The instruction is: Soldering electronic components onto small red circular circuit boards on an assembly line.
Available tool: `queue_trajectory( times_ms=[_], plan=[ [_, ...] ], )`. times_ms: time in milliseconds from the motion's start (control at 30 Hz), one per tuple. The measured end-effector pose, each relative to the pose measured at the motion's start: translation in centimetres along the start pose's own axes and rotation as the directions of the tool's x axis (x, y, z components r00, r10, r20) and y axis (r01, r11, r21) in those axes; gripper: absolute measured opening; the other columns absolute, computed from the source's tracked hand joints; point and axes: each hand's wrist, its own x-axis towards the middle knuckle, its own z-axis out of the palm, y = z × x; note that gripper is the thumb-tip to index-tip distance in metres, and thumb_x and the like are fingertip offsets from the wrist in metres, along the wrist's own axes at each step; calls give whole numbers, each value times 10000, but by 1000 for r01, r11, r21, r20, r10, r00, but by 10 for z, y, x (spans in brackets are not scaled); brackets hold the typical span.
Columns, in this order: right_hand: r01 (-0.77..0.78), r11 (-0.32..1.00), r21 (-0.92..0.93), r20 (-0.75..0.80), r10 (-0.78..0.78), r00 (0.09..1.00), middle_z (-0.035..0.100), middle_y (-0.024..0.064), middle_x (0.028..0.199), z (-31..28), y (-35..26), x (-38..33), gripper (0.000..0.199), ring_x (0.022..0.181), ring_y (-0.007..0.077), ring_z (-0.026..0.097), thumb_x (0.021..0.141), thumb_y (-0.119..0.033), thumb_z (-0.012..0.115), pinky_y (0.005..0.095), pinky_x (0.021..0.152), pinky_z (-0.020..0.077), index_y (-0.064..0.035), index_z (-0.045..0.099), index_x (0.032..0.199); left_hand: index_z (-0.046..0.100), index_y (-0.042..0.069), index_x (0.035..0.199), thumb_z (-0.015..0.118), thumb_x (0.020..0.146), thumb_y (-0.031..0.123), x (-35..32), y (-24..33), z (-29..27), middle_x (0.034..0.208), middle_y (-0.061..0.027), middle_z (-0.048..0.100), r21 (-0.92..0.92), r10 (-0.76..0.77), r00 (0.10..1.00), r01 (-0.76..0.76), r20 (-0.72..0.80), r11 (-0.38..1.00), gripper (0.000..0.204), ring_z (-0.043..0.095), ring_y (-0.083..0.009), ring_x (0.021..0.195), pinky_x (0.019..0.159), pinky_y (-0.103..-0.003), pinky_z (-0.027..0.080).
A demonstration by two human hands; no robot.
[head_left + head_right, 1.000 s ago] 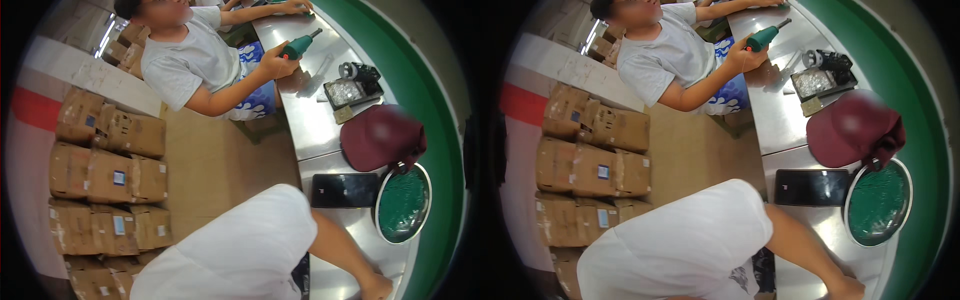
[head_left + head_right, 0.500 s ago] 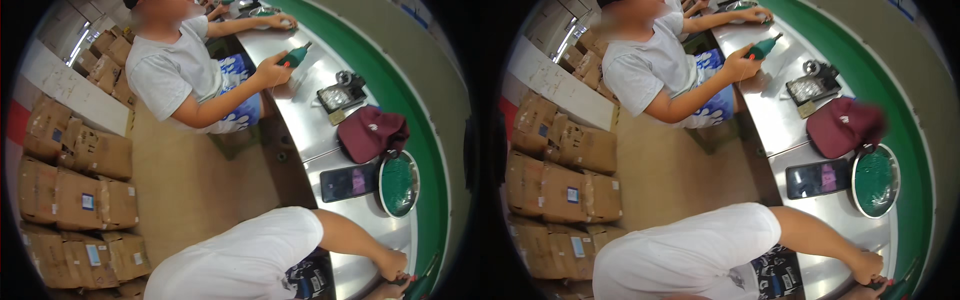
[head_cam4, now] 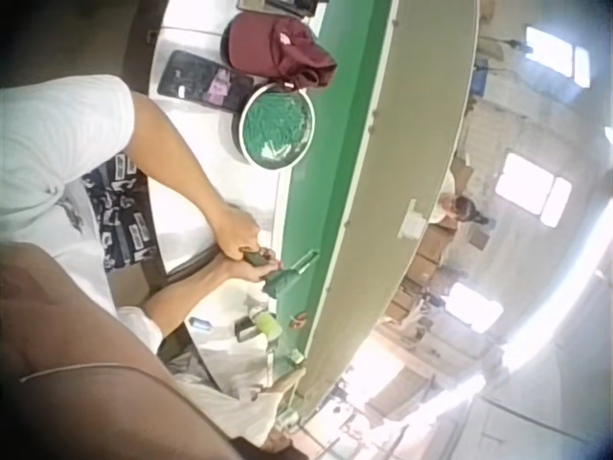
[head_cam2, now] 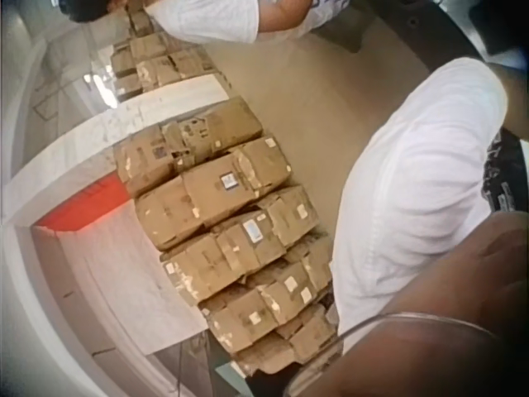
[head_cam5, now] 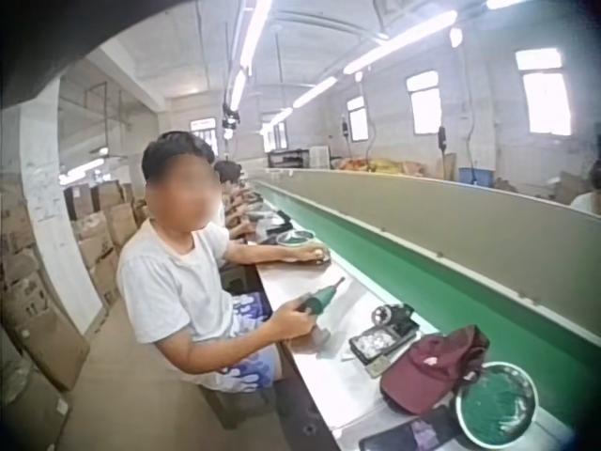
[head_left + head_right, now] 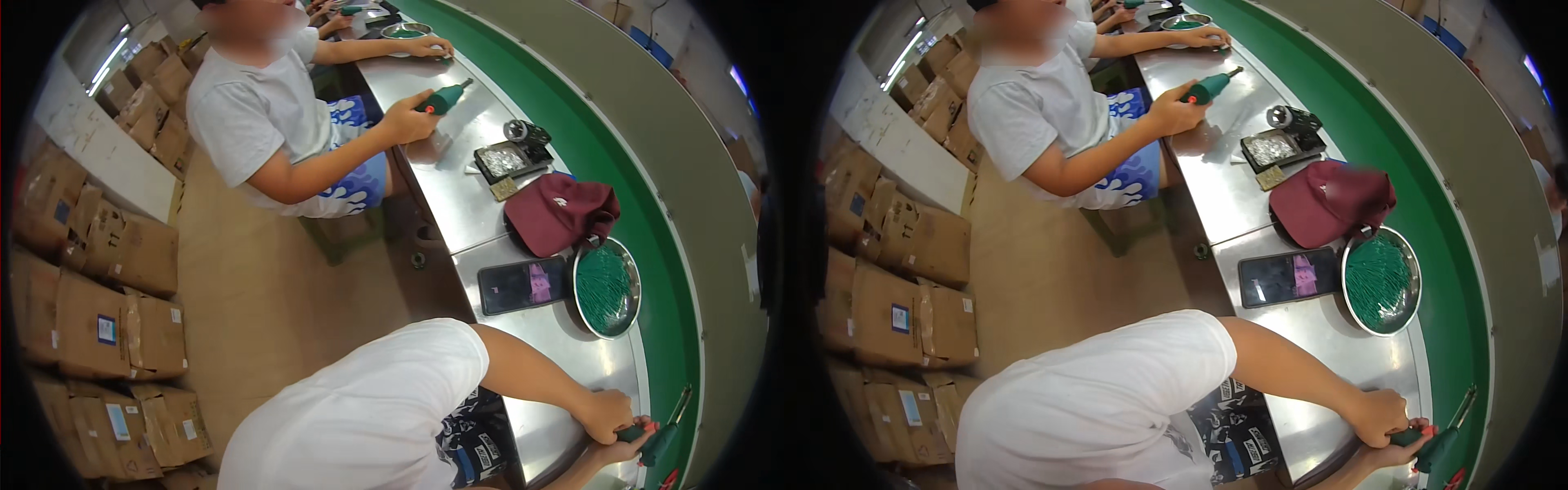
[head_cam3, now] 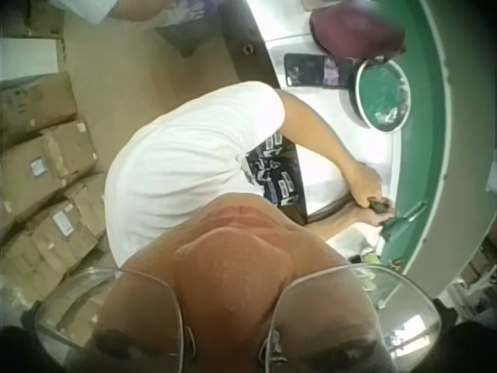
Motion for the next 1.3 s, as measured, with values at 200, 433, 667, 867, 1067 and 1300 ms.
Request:
queue_trajectory(
  times_ms=[200,433,667,867,1067,1300],
  plan=[
    [28,999,-45,7,-27,1000,591,79,1087,-10,-6,5,391,980,182,557,1061,-320,460,337,878,476,17,540,1241,610,45,893,696,579,279,-2,9,1,757,-142,648,0,-10,979,10,-202,1000,401,639,-373,727,637,-473,491],
    [147,948,-281,39,-142,989,572,108,1127,26,-17,-32,468,1040,214,547,1055,-415,422,353,949,436,18,543,1187,623,17,906,702,628,294,-5,0,0,809,-166,665,12,71,997,-70,-9,997,401,653,-388,782,696,-483,513],
    [6,900,-437,-63,-38,997,450,165,1491,-63,-3,8,726,1363,287,438,1044,-549,319,421,1160,295,40,400,1461,632,53,836,705,688,238,-1,20,-11,827,-194,685,-181,9,990,16,139,983,248,670,-400,814,728,-495,516],
    [502,268,-822,377,-405,833,564,180,1257,-116,22,-5,411,1194,342,514,993,-268,478,452,1064,358,23,530,1278,643,36,867,676,637,209,3,2,-17,811,-206,653,-90,-33,999,33,-4,995,289,640,-413,771,691,-477,502],
    [440,-179,-880,472,-429,770,637,124,1136,-133,-91,-132,256,1085,327,571,949,-245,547,506,1071,328,-51,631,1095,619,-5,827,668,645,107,8,7,-2,680,-191,602,-137,-37,999,32,-38,990,219,595,-319,598,604,-387,471],
    [15,-278,-960,145,-452,880,571,101,861,-199,-95,-220,107,812,314,610,886,-161,620,437,679,484,-68,567,878,639,-5,833,711,627,129,2,4,-8,624,-107,551,-11,17,998,-16,62,1000,256,506,-207,576,613,-323,458]
  ],
)
